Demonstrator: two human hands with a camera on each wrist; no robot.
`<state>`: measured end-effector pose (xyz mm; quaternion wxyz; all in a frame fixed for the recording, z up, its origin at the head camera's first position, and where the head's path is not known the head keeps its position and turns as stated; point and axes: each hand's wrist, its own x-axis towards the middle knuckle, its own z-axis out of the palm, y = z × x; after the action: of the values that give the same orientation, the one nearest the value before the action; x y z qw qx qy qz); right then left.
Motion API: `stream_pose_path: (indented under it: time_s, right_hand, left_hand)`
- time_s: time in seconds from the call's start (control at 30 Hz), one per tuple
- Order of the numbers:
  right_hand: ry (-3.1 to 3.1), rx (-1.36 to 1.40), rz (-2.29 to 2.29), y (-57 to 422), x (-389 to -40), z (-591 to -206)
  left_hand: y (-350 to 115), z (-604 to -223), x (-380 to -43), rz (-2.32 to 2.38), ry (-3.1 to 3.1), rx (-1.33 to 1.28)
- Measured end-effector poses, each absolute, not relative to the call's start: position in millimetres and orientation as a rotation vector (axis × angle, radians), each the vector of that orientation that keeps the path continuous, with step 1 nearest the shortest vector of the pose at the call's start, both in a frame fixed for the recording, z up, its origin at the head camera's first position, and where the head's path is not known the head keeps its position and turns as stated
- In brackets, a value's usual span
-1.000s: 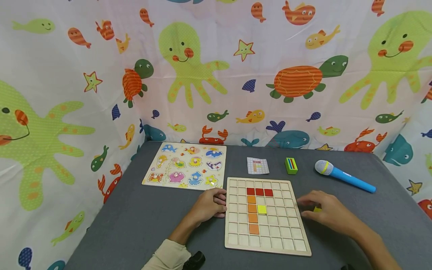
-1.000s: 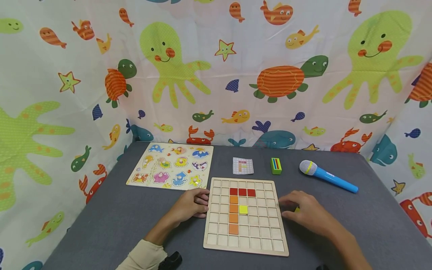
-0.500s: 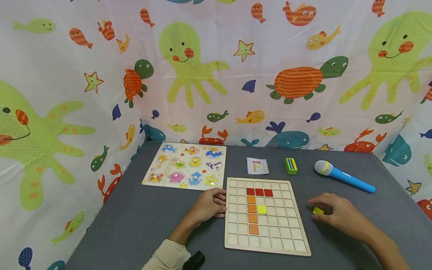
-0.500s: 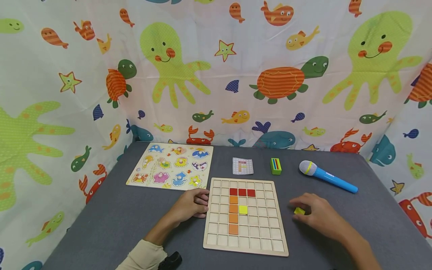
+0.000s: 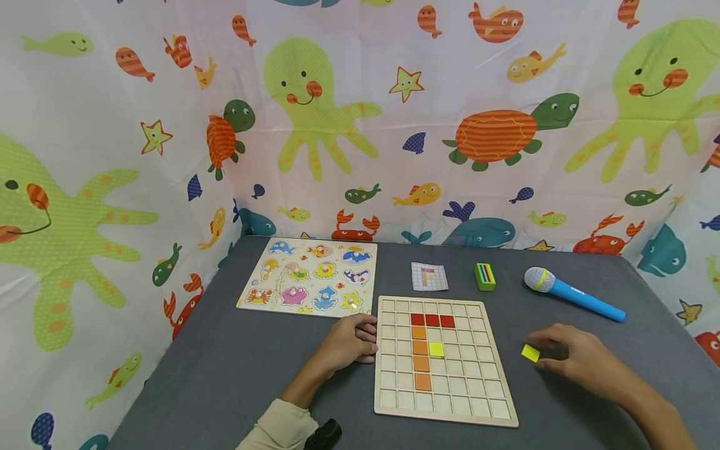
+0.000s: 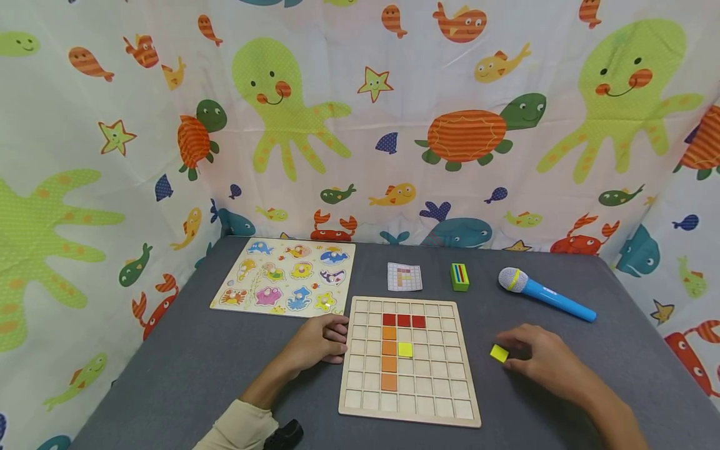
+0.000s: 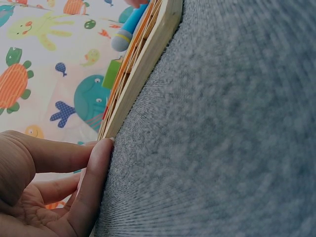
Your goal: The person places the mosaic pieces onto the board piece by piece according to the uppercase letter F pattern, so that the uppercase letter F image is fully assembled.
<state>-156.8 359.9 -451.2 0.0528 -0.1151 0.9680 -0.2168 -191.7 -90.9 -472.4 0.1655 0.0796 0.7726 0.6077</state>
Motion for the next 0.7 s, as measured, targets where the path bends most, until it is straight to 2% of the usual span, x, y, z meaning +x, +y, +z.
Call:
stream_pose_path:
  time_s: [0.7]
  right_hand:
    - [2.908, -0.350, -0.693, 360.5, -159.1, -455.7]
  left_hand:
    - [-91.8, -474.6, -192.5, 1.724, 2.203, 0.230]
